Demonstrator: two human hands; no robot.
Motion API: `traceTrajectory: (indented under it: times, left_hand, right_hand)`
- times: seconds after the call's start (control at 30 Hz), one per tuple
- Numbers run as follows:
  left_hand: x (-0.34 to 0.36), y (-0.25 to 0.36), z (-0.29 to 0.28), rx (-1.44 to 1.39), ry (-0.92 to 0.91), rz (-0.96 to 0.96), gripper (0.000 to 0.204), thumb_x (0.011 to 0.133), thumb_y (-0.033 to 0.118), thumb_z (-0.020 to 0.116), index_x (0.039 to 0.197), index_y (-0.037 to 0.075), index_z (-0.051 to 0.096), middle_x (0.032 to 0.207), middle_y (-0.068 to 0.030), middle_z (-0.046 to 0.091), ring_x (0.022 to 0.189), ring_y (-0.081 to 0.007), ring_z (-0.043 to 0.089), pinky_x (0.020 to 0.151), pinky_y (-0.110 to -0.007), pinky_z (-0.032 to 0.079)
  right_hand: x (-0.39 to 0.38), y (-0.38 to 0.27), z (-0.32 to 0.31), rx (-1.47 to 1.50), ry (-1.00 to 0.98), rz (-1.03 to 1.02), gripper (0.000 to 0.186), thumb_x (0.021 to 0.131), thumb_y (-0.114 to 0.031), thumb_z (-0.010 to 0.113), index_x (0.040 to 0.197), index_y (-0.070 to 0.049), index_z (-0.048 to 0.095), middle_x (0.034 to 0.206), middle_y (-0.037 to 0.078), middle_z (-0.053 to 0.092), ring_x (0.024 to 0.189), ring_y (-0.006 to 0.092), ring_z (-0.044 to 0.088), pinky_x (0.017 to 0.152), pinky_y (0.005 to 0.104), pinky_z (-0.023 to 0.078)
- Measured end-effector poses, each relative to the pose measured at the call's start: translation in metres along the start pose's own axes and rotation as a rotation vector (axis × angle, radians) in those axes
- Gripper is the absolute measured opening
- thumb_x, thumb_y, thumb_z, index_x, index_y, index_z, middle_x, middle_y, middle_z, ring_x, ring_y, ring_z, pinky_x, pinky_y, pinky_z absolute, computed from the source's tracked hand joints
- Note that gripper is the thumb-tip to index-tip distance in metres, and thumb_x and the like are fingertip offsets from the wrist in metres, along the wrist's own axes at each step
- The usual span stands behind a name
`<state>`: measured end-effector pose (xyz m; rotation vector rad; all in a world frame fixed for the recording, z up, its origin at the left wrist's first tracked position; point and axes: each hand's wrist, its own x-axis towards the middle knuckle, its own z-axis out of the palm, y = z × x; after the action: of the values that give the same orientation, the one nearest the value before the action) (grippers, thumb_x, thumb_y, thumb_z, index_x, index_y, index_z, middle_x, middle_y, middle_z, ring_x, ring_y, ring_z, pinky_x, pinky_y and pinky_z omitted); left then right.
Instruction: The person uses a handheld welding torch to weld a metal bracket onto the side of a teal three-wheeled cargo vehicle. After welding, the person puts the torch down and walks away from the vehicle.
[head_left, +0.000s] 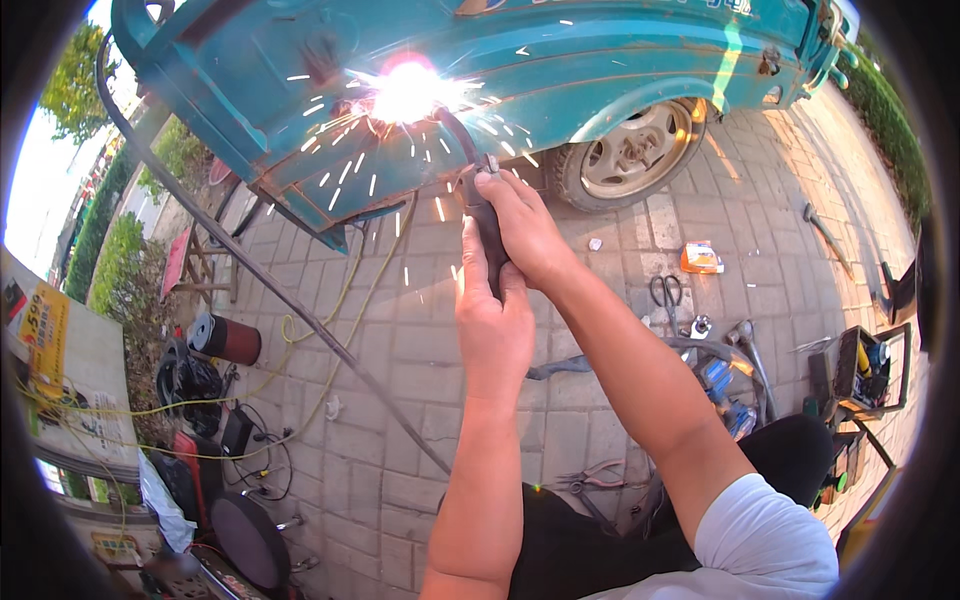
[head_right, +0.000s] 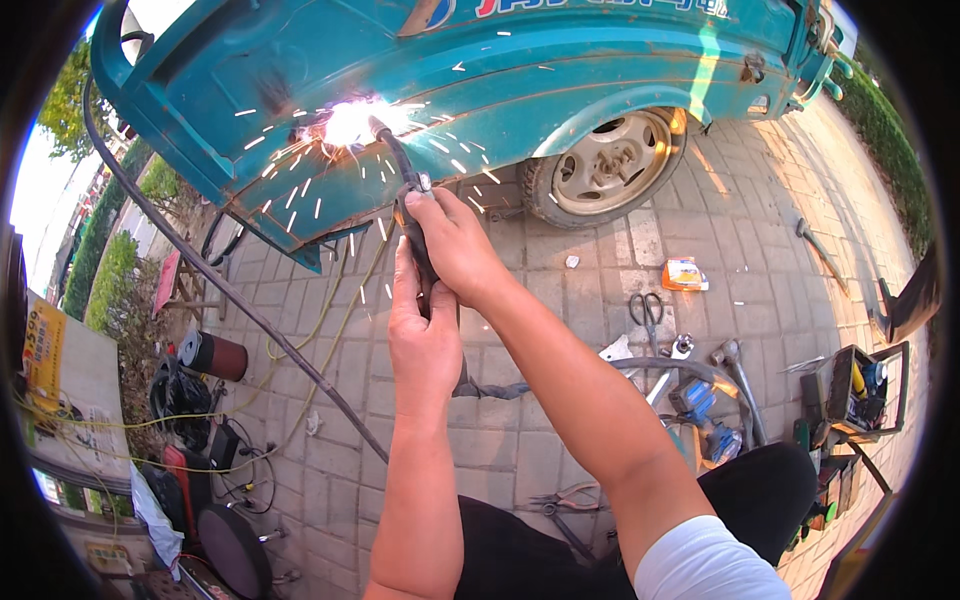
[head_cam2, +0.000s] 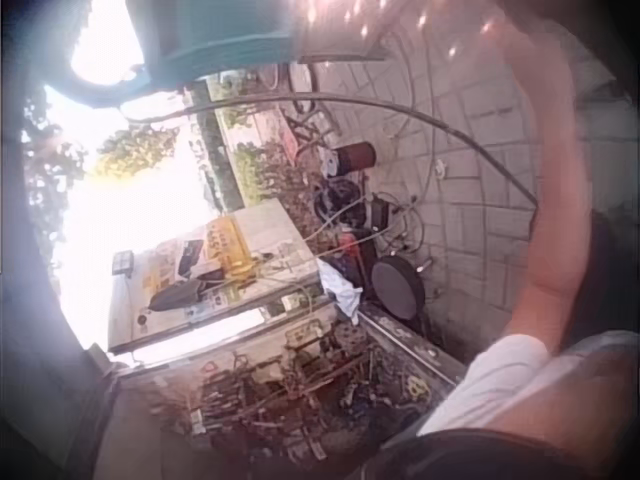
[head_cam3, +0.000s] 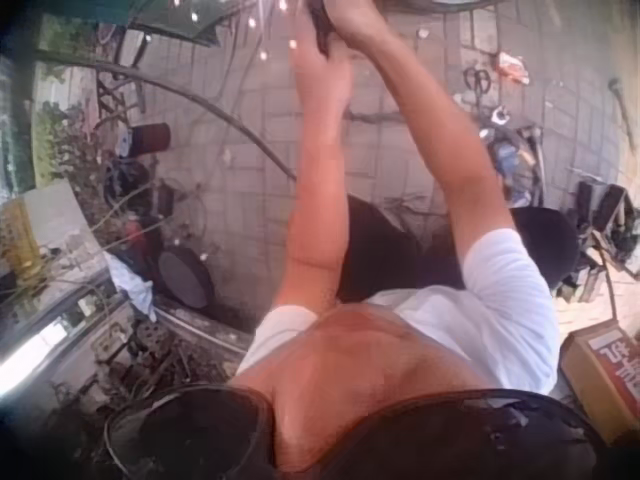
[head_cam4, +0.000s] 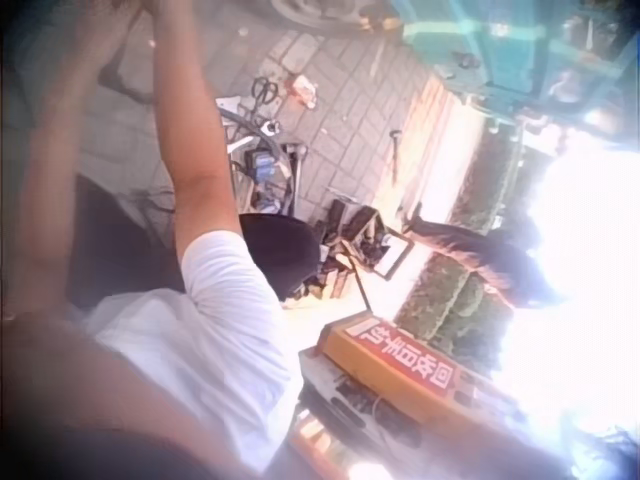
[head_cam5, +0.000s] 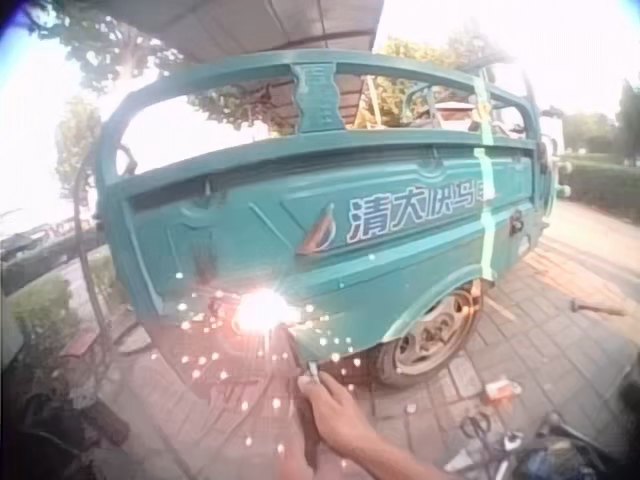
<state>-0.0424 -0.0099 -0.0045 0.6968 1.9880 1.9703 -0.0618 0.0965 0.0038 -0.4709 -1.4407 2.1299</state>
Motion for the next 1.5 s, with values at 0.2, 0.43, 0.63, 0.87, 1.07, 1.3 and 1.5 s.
traceTrajectory:
  times: [0.2, 0.43, 0.63, 0.87, 1.07, 1.3, 1.5]
  left_hand:
    - [-0.004, -0.015, -0.002, 0.264, 0.036, 0.072, 0.059, 0.099, 0.013, 0.055, 0.155, 0.011, 0.037, 0.122, -0.0214, 0.061, 0.107, -0.0383, 0.064, 0.092, -0.044, 0.051]
    - [-0.004, -0.020, 0.000, 0.304, 0.069, 0.122, 0.062, 0.095, 0.012, 0.061, 0.153, 0.010, 0.040, 0.118, -0.0194, 0.065, 0.104, -0.0387, 0.066, 0.090, -0.047, 0.051]
    - [-0.003, -0.020, 0.000, 0.337, 0.054, 0.115, 0.063, 0.094, 0.013, 0.061, 0.153, 0.011, 0.040, 0.120, -0.0166, 0.064, 0.105, -0.0357, 0.065, 0.090, -0.049, 0.047]
    - [-0.002, -0.021, -0.003, 0.349, 0.044, 0.099, 0.064, 0.095, 0.014, 0.060, 0.154, 0.013, 0.038, 0.121, -0.0145, 0.063, 0.108, -0.0337, 0.064, 0.091, -0.049, 0.045]
    - [-0.001, -0.010, -0.003, 0.174, 0.022, 0.014, 0.062, 0.098, 0.006, 0.056, 0.156, 0.009, 0.037, 0.136, -0.0133, 0.061, 0.120, -0.0214, 0.061, 0.102, -0.035, 0.047]
    - [-0.001, -0.020, -0.002, 0.251, 0.047, 0.096, 0.064, 0.095, 0.011, 0.059, 0.155, 0.011, 0.037, 0.123, -0.0155, 0.063, 0.110, -0.0325, 0.064, 0.096, -0.045, 0.046]
    - [-0.001, -0.018, -0.003, 0.346, 0.038, 0.090, 0.064, 0.094, 0.011, 0.061, 0.154, 0.010, 0.039, 0.120, -0.0172, 0.063, 0.107, -0.0345, 0.065, 0.094, -0.046, 0.048]
  right_hand:
    - [-0.002, 0.006, -0.008, -0.013, 0.003, 0.015, 0.040, 0.102, -0.040, 0.055, 0.110, -0.001, 0.059, 0.089, 0.002, 0.056, 0.078, 0.0095, 0.050, 0.066, 0.0273, 0.044]
    - [-0.002, 0.001, -0.014, 0.116, -0.082, 0.106, 0.041, 0.103, -0.040, 0.055, 0.110, 0.000, 0.059, 0.090, 0.008, 0.064, 0.076, 0.0129, 0.060, 0.066, 0.0293, 0.051]
    - [-0.002, 0.003, -0.009, 0.064, -0.035, 0.070, 0.044, 0.104, -0.044, 0.055, 0.109, -0.001, 0.060, 0.087, 0.006, 0.063, 0.072, 0.0118, 0.059, 0.063, 0.0289, 0.051]
    - [0.005, 0.011, -0.009, 0.055, -0.005, 0.049, 0.042, 0.104, -0.043, 0.055, 0.108, -0.002, 0.062, 0.083, 0.001, 0.059, 0.069, 0.0089, 0.054, 0.060, 0.0262, 0.046]
    - [0.002, 0.007, -0.007, 0.054, -0.012, 0.047, 0.042, 0.104, -0.043, 0.055, 0.114, -0.003, 0.063, 0.088, 0.000, 0.059, 0.076, 0.0076, 0.052, 0.066, 0.0256, 0.046]
    - [0.000, 0.003, -0.006, 0.065, -0.044, 0.058, 0.044, 0.104, -0.044, 0.054, 0.110, -0.001, 0.061, 0.088, 0.005, 0.063, 0.074, 0.0106, 0.058, 0.063, 0.0274, 0.050]
    - [-0.001, 0.004, -0.009, 0.087, -0.043, 0.072, 0.042, 0.104, -0.042, 0.054, 0.108, -0.001, 0.059, 0.086, 0.007, 0.064, 0.072, 0.0121, 0.059, 0.062, 0.0291, 0.051]
